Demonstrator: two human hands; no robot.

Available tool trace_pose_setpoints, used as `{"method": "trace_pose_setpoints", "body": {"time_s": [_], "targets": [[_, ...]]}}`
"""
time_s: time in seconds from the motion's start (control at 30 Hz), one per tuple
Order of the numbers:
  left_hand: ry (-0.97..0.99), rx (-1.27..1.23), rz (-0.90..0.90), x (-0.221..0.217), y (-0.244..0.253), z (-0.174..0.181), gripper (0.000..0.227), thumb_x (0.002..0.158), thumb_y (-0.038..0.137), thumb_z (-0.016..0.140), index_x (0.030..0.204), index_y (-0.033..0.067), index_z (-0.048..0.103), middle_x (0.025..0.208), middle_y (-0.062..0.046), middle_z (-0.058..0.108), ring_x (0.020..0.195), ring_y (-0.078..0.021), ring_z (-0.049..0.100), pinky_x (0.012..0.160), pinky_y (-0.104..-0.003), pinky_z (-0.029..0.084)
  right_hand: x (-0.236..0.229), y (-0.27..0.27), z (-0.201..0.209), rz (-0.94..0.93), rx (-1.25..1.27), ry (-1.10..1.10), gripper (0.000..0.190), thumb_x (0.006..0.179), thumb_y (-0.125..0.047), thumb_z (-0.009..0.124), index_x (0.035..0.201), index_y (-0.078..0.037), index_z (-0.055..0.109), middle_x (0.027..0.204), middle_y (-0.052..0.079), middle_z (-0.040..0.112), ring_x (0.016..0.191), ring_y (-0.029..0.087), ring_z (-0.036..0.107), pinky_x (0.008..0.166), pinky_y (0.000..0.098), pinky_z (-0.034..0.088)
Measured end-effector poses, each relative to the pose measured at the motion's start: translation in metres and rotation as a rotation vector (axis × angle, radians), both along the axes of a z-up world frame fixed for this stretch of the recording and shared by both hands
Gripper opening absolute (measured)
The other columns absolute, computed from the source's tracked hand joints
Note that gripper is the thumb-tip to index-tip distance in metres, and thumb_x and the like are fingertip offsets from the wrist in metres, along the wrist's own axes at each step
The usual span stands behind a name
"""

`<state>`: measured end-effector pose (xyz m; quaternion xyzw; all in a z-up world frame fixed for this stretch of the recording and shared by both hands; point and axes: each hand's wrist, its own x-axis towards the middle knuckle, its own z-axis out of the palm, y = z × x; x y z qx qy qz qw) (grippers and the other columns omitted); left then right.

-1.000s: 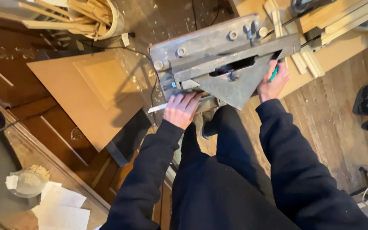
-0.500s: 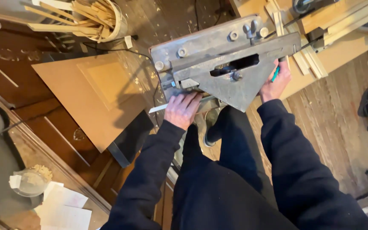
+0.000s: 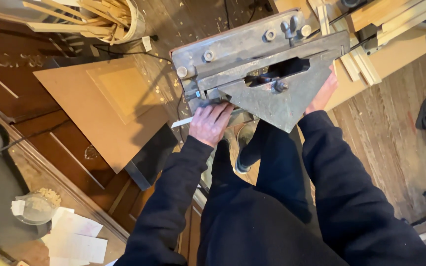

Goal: Cutting and marking wooden frame moulding using a mitre chopper and a pencil in a workshop.

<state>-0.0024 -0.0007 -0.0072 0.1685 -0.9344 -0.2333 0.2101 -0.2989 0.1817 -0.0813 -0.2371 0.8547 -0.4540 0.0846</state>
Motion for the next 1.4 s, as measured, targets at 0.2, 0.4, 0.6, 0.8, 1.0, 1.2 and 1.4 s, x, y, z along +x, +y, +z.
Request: {"method": "trace_pose_setpoints", "body": {"time_s": [0.2, 0.4, 0.6, 0.8, 1.0, 1.2, 1.4], "targets": [[-0.006, 0.013, -0.002, 0.001, -0.001, 0.000, 0.039, 0.088, 0.010, 0.069, 0.127, 0.0089, 0.069, 0.122, -0.003, 0.068, 0.100, -0.0194, 0.064, 0.084, -0.037, 0.048, -0.011, 0.021, -0.043, 0.008, -0.439, -0.238, 0.062, 0.113, -0.046, 0.030, 0.129, 0.005, 0.063, 0.114, 0.007, 0.072, 0.104, 0.018, 0.069, 0.094, 0.0353, 0.058], [-0.020, 0.011, -0.006, 0.001, 0.000, -0.001, 0.040, 0.088, 0.009, 0.069, 0.127, 0.0083, 0.069, 0.122, -0.003, 0.068, 0.101, -0.0199, 0.063, 0.085, -0.037, 0.048, 0.002, -0.010, 0.009, -0.052, -0.148, -0.191, 0.051, 0.111, -0.040, 0.047, 0.116, 0.006, 0.067, 0.101, 0.008, 0.073, 0.090, 0.016, 0.068, 0.081, 0.0363, 0.057], [-0.033, 0.006, -0.004, 0.002, -0.002, 0.006, 0.040, 0.087, 0.010, 0.069, 0.127, 0.0084, 0.069, 0.121, -0.003, 0.069, 0.102, -0.0200, 0.063, 0.085, -0.037, 0.048, 0.001, -0.004, 0.001, -0.028, -0.294, -0.217, 0.045, 0.113, -0.031, 0.034, 0.114, 0.000, 0.067, 0.100, 0.002, 0.073, 0.090, 0.012, 0.068, 0.081, 0.0320, 0.057], [-0.025, 0.035, -0.007, 0.000, 0.000, 0.004, 0.038, 0.088, 0.010, 0.069, 0.125, 0.0081, 0.070, 0.120, -0.004, 0.069, 0.101, -0.0215, 0.063, 0.085, -0.037, 0.048, 0.014, -0.021, 0.043, 0.127, -0.046, 0.201, 0.031, 0.116, -0.027, 0.059, 0.118, 0.004, 0.063, 0.098, 0.018, 0.071, 0.092, 0.029, 0.070, 0.081, 0.0381, 0.053], [-0.046, 0.031, 0.014, 0.000, 0.001, -0.001, 0.039, 0.085, 0.011, 0.069, 0.123, 0.0093, 0.070, 0.120, -0.004, 0.070, 0.100, -0.0226, 0.064, 0.086, -0.038, 0.049, 0.013, -0.027, 0.040, -0.024, 0.160, 0.188, 0.030, 0.110, -0.020, 0.050, 0.102, -0.001, 0.072, 0.084, 0.017, 0.068, 0.075, 0.028, 0.066, 0.069, 0.0385, 0.049], [-0.009, 0.047, 0.025, -0.001, 0.001, -0.002, 0.034, 0.089, 0.014, 0.071, 0.123, 0.0107, 0.070, 0.120, -0.004, 0.071, 0.100, -0.0227, 0.064, 0.086, -0.038, 0.050, 0.011, -0.022, 0.029, -0.012, 0.070, 0.202, 0.031, 0.114, -0.021, 0.051, 0.100, -0.003, 0.071, 0.089, 0.013, 0.072, 0.082, 0.026, 0.070, 0.074, 0.0370, 0.052], [-0.020, 0.019, 0.022, -0.005, 0.000, -0.005, 0.030, 0.093, 0.018, 0.072, 0.123, 0.0109, 0.070, 0.116, -0.004, 0.071, 0.096, -0.0225, 0.063, 0.082, -0.038, 0.048, 0.007, -0.021, 0.016, -0.085, 0.069, 0.233, 0.031, 0.113, -0.021, 0.055, 0.092, 0.001, 0.059, 0.078, 0.020, 0.057, 0.072, 0.029, 0.058, 0.070, 0.0387, 0.048]]}}
